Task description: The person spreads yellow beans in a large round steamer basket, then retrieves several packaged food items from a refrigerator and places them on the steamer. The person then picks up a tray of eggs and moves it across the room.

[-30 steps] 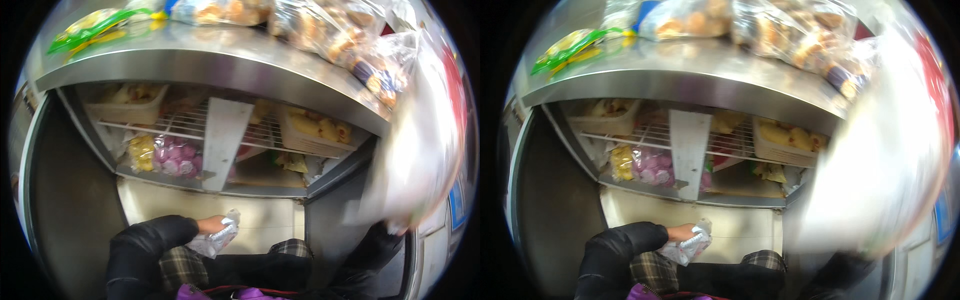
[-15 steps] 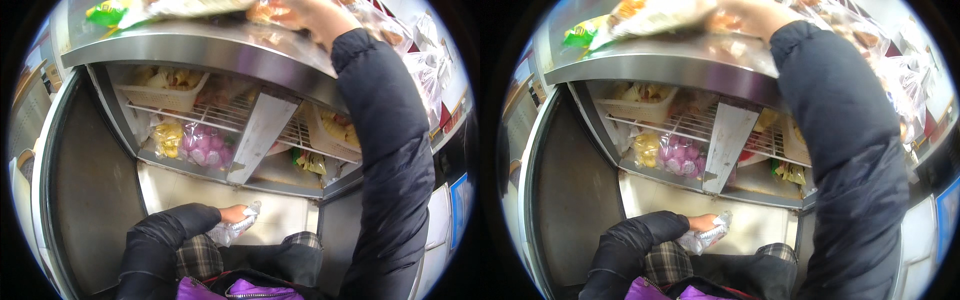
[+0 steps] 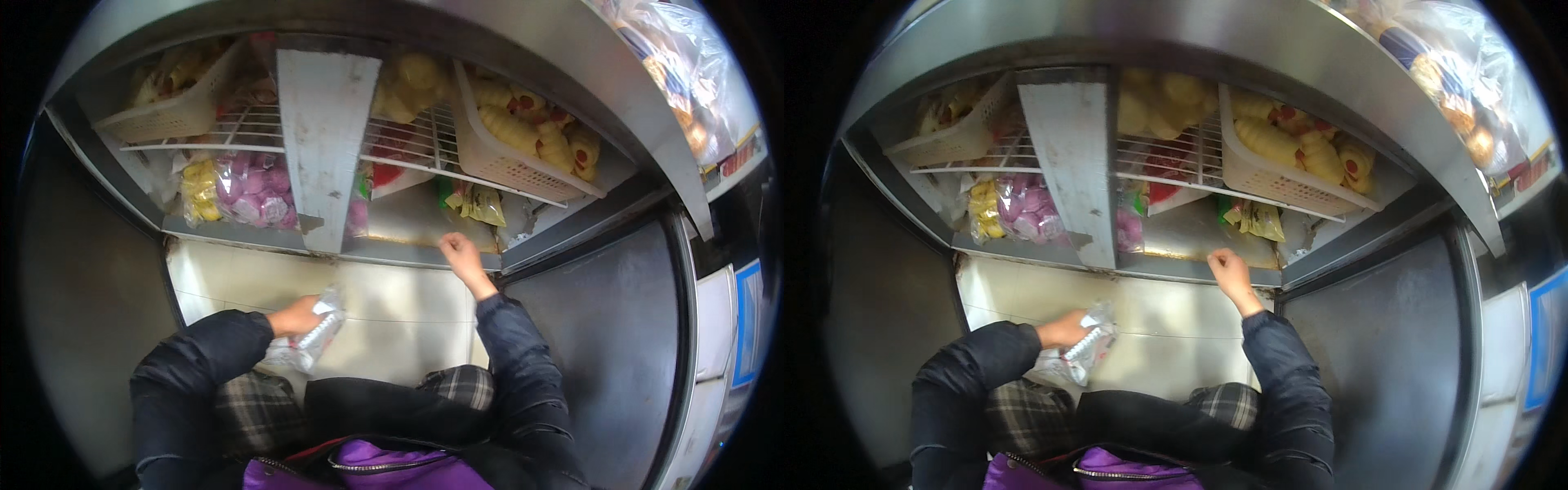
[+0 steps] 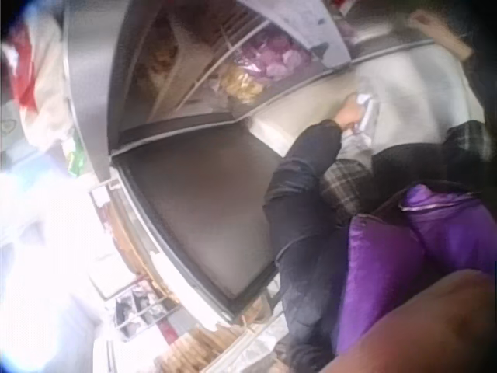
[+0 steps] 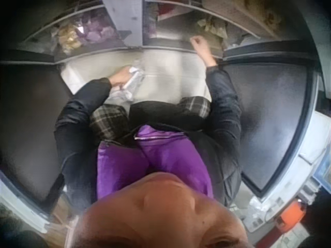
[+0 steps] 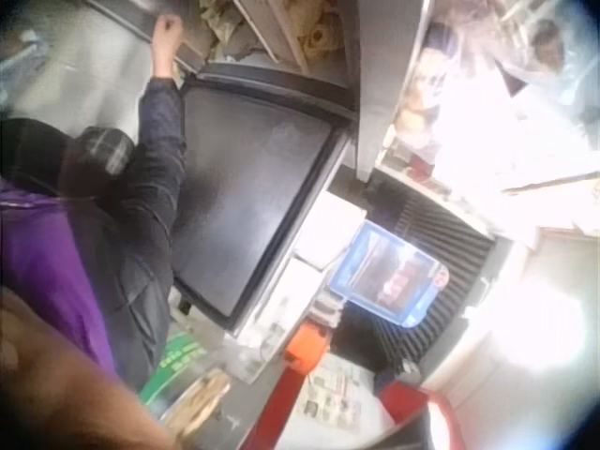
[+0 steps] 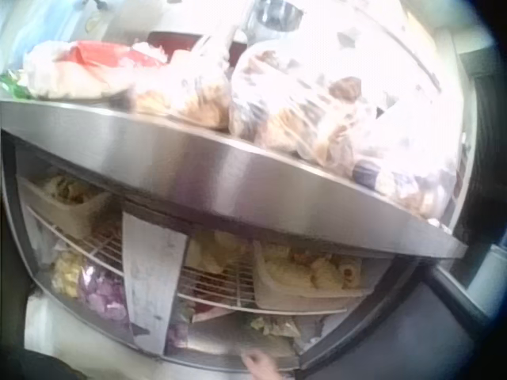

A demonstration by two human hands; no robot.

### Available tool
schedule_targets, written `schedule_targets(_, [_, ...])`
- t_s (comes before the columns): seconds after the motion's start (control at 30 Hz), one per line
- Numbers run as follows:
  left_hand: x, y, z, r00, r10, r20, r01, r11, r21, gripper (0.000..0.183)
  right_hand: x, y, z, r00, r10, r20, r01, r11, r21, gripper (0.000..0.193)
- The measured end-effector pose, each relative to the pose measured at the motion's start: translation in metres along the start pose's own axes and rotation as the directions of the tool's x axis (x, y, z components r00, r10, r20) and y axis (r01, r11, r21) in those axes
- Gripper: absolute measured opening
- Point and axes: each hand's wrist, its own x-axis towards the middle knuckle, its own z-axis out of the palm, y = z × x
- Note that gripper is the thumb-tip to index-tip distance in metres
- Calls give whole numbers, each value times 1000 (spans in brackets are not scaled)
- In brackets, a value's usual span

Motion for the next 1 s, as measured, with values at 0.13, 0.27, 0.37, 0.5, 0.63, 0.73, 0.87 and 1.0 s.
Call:
schedule_targets(0.13, [-23, 10, 3, 981, -42, -187, 64, 992, 111, 28, 83, 67, 40, 998, 56, -2, -54, 969, 243, 65])
schedule_targets(0.27, [-45, 22, 10, 954, -177, -243, 159, 983, -91, 25, 142, 61, 63, 929, 252, 270, -369, 648, 666, 87])
schedule_targets(0.37, [-55, 20, 21, 926, -197, -322, 122, 963, -239, 22, 182, 57, 93, 879, 338, 337, -455, 383, 804, 66])
schedule_targets(0.5, [-66, 6, 36, 918, -201, -341, 107, 956, -275, 25, 223, 55, 137, 815, 442, 375, -454, 84, 887, 46])
schedule_targets(0.63, [-79, -1, 41, 915, -238, -325, 139, 943, -302, 29, 244, 53, 167, 905, 133, 405, -400, -62, 914, 27])
schedule_targets(0.73, [-81, 0, 41, 893, -340, -293, 233, 909, -344, 28, 251, 51, 168, 901, 256, 351, -396, 149, 906, 23])
schedule_targets(0.87, [-72, 1, 37, 884, -341, -321, 222, 908, -354, 24, 234, 23, 157, 920, 290, 263, -359, 356, 863, 25])
schedule_targets(1.0, [-56, 2, 31, 918, -330, -221, 231, 897, -377, 21, 160, -27, 142, 984, -6, 178, -144, 565, 812, 17])
